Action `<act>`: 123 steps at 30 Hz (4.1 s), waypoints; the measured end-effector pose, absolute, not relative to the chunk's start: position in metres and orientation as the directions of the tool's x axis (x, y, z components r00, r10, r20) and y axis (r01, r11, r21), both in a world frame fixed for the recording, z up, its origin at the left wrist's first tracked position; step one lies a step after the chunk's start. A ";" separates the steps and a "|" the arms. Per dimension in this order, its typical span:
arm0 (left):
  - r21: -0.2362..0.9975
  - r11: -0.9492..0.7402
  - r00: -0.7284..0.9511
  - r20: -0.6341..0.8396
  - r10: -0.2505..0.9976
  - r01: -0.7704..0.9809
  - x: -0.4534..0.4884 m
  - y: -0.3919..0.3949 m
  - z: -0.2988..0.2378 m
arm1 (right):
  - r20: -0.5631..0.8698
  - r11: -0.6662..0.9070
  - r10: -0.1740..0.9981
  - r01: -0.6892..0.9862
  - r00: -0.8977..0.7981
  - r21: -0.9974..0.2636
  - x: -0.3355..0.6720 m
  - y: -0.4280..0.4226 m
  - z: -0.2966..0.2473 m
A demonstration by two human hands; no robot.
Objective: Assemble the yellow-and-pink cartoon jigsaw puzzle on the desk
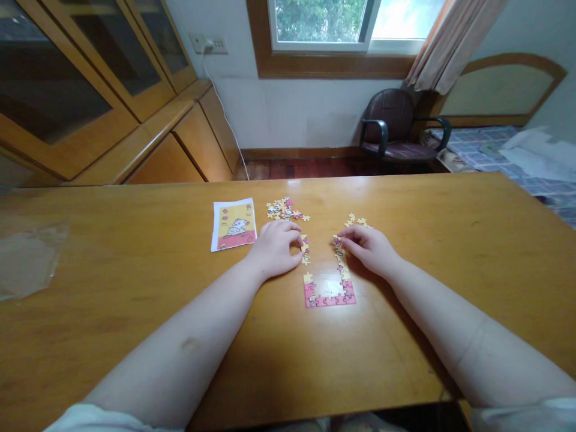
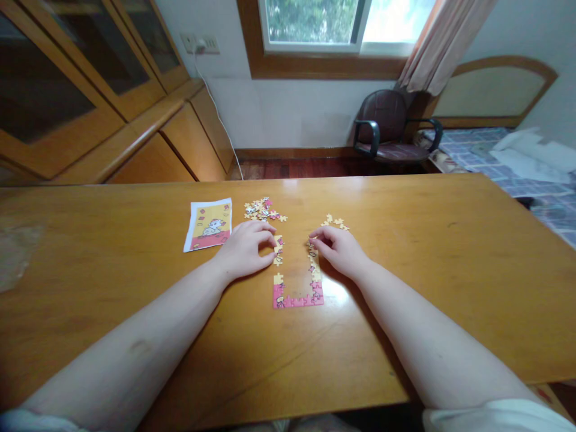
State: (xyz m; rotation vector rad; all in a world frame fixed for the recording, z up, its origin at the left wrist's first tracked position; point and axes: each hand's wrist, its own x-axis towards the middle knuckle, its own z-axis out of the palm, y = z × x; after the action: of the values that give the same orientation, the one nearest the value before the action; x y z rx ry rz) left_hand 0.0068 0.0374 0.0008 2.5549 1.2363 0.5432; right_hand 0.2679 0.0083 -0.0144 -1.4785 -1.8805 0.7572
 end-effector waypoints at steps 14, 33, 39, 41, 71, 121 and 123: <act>0.404 -0.615 0.574 0.233 0.785 0.678 0.007 0.037 0.001 | 0.126 0.212 0.975 0.612 -0.181 -0.762 0.268 0.008 -0.016; 0.371 -0.639 0.594 0.243 0.767 0.673 0.007 0.041 -0.006 | 0.140 0.220 0.975 0.626 -0.175 -0.748 0.267 0.007 -0.012; 0.391 -0.635 0.591 0.242 0.770 0.667 0.007 0.042 -0.008 | 0.148 0.221 0.975 0.630 -0.168 -0.745 0.266 0.007 -0.010; 0.393 -0.637 0.597 0.235 0.767 0.664 0.007 0.042 -0.008 | 0.145 0.220 0.975 0.636 -0.168 -0.740 0.266 0.007 -0.010; 0.405 -0.744 0.726 0.235 0.646 0.531 0.006 0.040 -0.006 | 0.131 0.214 0.976 0.645 -0.174 -0.734 0.266 0.007 -0.011; 0.405 -0.613 0.596 0.186 0.782 0.678 0.006 0.046 -0.007 | 0.283 0.181 0.956 0.617 0.072 -0.766 0.275 0.008 -0.006; 0.414 -0.617 0.591 0.207 0.780 0.669 0.006 0.046 -0.007 | 0.307 0.154 0.942 0.640 0.134 -0.753 0.283 0.010 0.000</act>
State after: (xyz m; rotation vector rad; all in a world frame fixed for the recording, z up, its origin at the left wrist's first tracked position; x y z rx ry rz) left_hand 0.0059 0.0455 -0.0067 2.5303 1.1844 0.5382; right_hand 0.2835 0.0096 0.0004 -1.5664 -1.5869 0.4511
